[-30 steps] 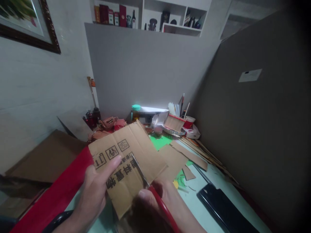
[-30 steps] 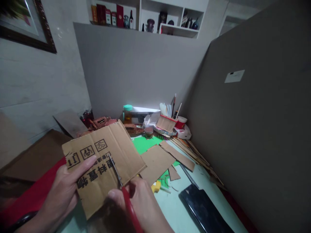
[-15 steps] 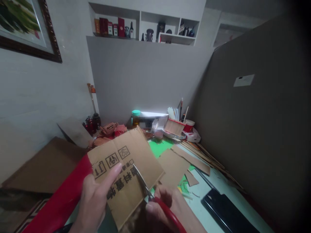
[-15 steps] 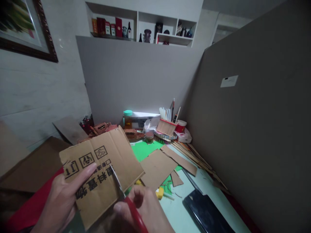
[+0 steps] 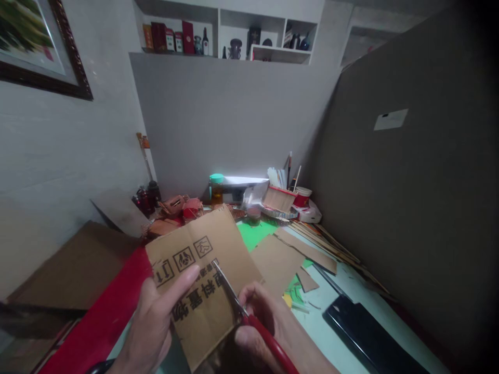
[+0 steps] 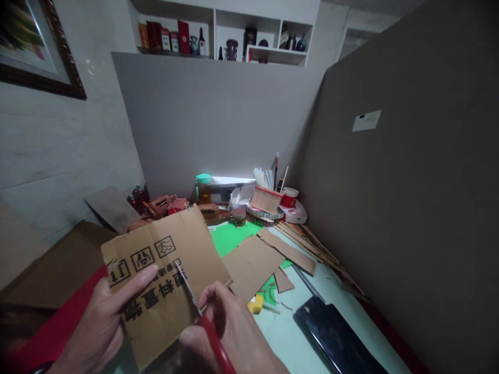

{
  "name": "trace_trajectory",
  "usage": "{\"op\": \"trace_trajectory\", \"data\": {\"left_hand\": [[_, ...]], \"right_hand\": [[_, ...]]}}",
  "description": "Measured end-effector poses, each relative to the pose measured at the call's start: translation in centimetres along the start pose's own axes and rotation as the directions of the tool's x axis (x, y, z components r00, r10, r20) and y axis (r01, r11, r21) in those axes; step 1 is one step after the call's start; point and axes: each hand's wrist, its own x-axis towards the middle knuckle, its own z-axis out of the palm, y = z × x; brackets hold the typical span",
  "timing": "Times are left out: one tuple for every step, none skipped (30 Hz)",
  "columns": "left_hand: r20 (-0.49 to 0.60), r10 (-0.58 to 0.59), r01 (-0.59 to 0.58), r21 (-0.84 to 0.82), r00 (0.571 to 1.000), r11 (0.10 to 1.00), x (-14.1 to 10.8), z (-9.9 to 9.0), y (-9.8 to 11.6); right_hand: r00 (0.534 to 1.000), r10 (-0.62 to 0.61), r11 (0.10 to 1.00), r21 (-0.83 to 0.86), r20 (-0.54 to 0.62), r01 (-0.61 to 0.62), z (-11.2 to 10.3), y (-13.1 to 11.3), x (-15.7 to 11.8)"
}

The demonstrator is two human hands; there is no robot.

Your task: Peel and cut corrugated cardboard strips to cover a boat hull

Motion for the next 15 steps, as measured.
{"op": "trace_trajectory", "data": {"left_hand": [[0.005,0.001,-0.001,-0.004,1.000,1.000,-0.08,0.08,0.01],[0.013,-0.001,0.001,-0.009,1.000,1.000,-0.15,0.15,0.01],[0.023,-0.006,0.006,-0.017,1.000,1.000,-0.21,0.19,0.01],[0.029,-0.008,0.009,-0.023,1.000,1.000,-0.26,0.22,0.01],[0.033,-0.006,0.007,-0.025,0.999,1.000,-0.30,0.24,0.00],[0.041,-0.001,0.002,-0.028,0.999,1.000,-0.32,0.24,-0.02],[0.048,0.007,-0.006,-0.029,0.999,1.000,-0.34,0.23,-0.04],[0.050,0.014,-0.013,-0.027,0.999,1.000,-0.36,0.22,-0.06],[0.052,0.016,-0.015,-0.026,0.999,1.000,-0.38,0.22,-0.08],[0.055,0.016,-0.014,-0.029,0.998,0.999,-0.41,0.22,-0.09],[0.061,0.014,-0.012,-0.035,0.998,0.999,-0.44,0.24,-0.10],[0.067,0.014,-0.011,-0.042,0.998,0.999,-0.47,0.26,-0.10],[0.070,0.016,-0.013,-0.049,0.997,0.999,-0.50,0.27,-0.10],[0.074,0.021,-0.017,-0.058,0.997,0.998,-0.52,0.28,-0.10],[0.073,0.028,-0.023,-0.067,0.997,0.997,-0.53,0.28,-0.12]], "right_hand": [[1.000,0.006,1.000,-0.001,-0.006,-0.006,0.02,0.04,0.02],[1.000,0.006,1.000,-0.001,-0.009,-0.006,0.02,0.09,0.06],[1.000,0.002,1.000,0.001,-0.009,-0.002,-0.01,0.17,0.11],[1.000,-0.007,1.000,0.001,-0.006,0.007,-0.06,0.27,0.17],[1.000,-0.018,1.000,0.000,-0.004,0.018,-0.11,0.37,0.24],[0.999,-0.035,0.999,-0.007,-0.001,0.035,-0.16,0.46,0.31],[0.999,-0.050,0.999,-0.018,-0.007,0.049,-0.19,0.54,0.37],[0.998,-0.062,0.998,-0.034,-0.018,0.061,-0.21,0.59,0.42],[0.997,-0.073,0.996,-0.056,-0.032,0.071,-0.20,0.61,0.46],[0.996,-0.082,0.994,-0.078,-0.046,0.078,-0.17,0.60,0.49],[0.995,-0.085,0.992,-0.097,-0.061,0.079,-0.13,0.56,0.51],[0.994,-0.086,0.991,-0.110,-0.074,0.077,-0.07,0.49,0.53],[0.993,-0.087,0.991,-0.114,-0.085,0.077,-0.01,0.40,0.54],[0.992,-0.091,0.991,-0.110,-0.090,0.081,0.05,0.29,0.56],[0.991,-0.093,0.992,-0.097,-0.096,0.084,0.11,0.19,0.57]]}}
